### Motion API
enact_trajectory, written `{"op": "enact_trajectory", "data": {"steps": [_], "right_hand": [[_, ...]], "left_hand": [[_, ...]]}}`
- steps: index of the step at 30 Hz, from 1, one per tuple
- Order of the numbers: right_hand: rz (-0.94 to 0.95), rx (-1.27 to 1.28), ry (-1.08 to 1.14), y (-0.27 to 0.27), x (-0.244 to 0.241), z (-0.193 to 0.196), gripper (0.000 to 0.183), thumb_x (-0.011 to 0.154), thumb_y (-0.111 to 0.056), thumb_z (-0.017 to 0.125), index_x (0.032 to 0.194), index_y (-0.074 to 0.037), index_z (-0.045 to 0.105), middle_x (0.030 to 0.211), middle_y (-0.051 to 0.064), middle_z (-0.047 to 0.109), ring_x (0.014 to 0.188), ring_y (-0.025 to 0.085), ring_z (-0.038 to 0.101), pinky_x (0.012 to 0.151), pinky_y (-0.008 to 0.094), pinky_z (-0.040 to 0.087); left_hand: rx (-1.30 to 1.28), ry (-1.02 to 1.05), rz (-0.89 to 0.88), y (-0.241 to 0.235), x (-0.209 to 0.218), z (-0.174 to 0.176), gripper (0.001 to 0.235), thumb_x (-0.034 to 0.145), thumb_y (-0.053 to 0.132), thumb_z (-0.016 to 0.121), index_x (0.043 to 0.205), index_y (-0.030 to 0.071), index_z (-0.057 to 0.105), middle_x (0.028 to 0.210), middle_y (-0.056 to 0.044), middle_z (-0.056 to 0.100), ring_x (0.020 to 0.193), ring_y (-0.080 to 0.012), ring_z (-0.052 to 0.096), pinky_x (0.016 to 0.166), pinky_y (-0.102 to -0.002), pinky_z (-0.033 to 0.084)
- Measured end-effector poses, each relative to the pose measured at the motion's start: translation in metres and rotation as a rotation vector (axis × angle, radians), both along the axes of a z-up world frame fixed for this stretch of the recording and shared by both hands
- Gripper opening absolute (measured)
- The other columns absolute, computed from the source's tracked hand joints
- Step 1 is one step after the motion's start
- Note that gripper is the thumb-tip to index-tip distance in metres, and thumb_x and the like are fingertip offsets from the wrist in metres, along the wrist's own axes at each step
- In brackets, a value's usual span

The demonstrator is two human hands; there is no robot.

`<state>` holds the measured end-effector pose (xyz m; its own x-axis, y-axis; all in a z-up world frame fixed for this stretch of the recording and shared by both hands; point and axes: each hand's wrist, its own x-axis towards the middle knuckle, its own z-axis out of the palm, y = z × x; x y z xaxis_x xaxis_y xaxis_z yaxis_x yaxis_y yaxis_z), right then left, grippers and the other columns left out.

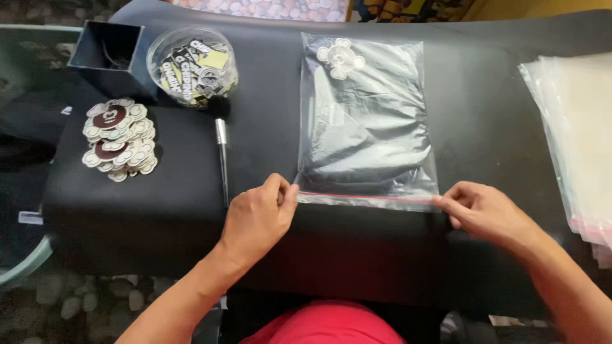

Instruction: The person attaches a small metal clasp to a bear-shaped keychain and places it on a black bag. They then use a brush to clean the bag's surface before placing the bag into a clear plastic zip-lock bag and sealing it.

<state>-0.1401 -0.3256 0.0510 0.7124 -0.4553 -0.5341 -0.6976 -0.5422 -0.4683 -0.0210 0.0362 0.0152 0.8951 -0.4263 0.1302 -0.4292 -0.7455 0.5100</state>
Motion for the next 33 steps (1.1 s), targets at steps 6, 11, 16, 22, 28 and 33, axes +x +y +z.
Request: {"op": "enact_trajectory", "data": {"steps": [6, 11, 16, 22, 28, 33], "right_hand": [[0.149, -0.339, -0.253, 0.050, 0.042, 0.052, 0.025, 0.097, -0.034, 0.068, 0.099, -0.010, 0.074, 0.086, 0.005, 0.075, 0.080, 0.021, 0.066, 0.080, 0.035, 0.047], [0.500, -0.355, -0.641, 0.098, 0.114, 0.044, 0.016, 0.098, -0.024, 0.067, 0.091, -0.010, 0.068, 0.088, 0.003, 0.069, 0.076, 0.022, 0.064, 0.075, 0.038, 0.047], [0.724, -0.205, -0.896, 0.164, 0.197, 0.059, 0.005, 0.100, -0.012, 0.069, 0.099, -0.007, 0.069, 0.093, 0.006, 0.063, 0.082, 0.021, 0.063, 0.078, 0.036, 0.049], [0.931, -0.286, -0.990, 0.228, 0.298, 0.037, 0.012, 0.102, -0.019, 0.070, 0.106, -0.007, 0.072, 0.096, 0.007, 0.060, 0.090, 0.028, 0.060, 0.073, 0.044, 0.048], [1.045, -0.312, -0.967, 0.270, 0.369, 0.011, 0.039, 0.096, -0.028, 0.076, 0.126, -0.004, 0.072, 0.112, 0.012, 0.064, 0.108, 0.036, 0.056, 0.089, 0.050, 0.044], [1.149, -0.512, -0.833, 0.289, 0.391, -0.002, 0.065, 0.080, -0.044, 0.085, 0.135, -0.014, 0.068, 0.110, 0.009, 0.070, 0.105, 0.034, 0.057, 0.082, 0.050, 0.037]], "left_hand": [[-0.244, -0.393, -0.008, -0.006, -0.005, 0.011, 0.022, 0.098, 0.027, 0.068, 0.104, 0.009, 0.058, 0.077, -0.002, 0.054, 0.065, -0.0237, 0.060, 0.052, -0.040, 0.048], [-0.220, -0.564, -0.072, -0.011, -0.006, 0.006, 0.031, 0.105, 0.035, 0.057, 0.109, 0.004, 0.059, 0.091, -0.008, 0.059, 0.079, -0.0261, 0.059, 0.059, -0.038, 0.050], [-0.233, -0.542, -0.033, -0.010, -0.006, 0.009, 0.042, 0.104, 0.043, 0.055, 0.109, 0.001, 0.062, 0.089, -0.008, 0.060, 0.075, -0.0256, 0.060, 0.053, -0.038, 0.051], [-0.207, -0.461, -0.010, -0.009, -0.005, 0.006, 0.049, 0.104, 0.050, 0.049, 0.113, 0.003, 0.060, 0.092, -0.008, 0.061, 0.081, -0.0281, 0.060, 0.056, -0.042, 0.050], [-0.293, -0.408, -0.060, -0.005, -0.001, 0.011, 0.046, 0.101, 0.044, 0.059, 0.108, -0.001, 0.061, 0.089, -0.013, 0.060, 0.079, -0.0326, 0.058, 0.060, -0.045, 0.047], [-0.319, -0.397, -0.094, -0.005, 0.001, 0.009, 0.045, 0.102, 0.043, 0.059, 0.102, -0.002, 0.061, 0.083, -0.014, 0.056, 0.077, -0.0332, 0.055, 0.057, -0.045, 0.044]]}}
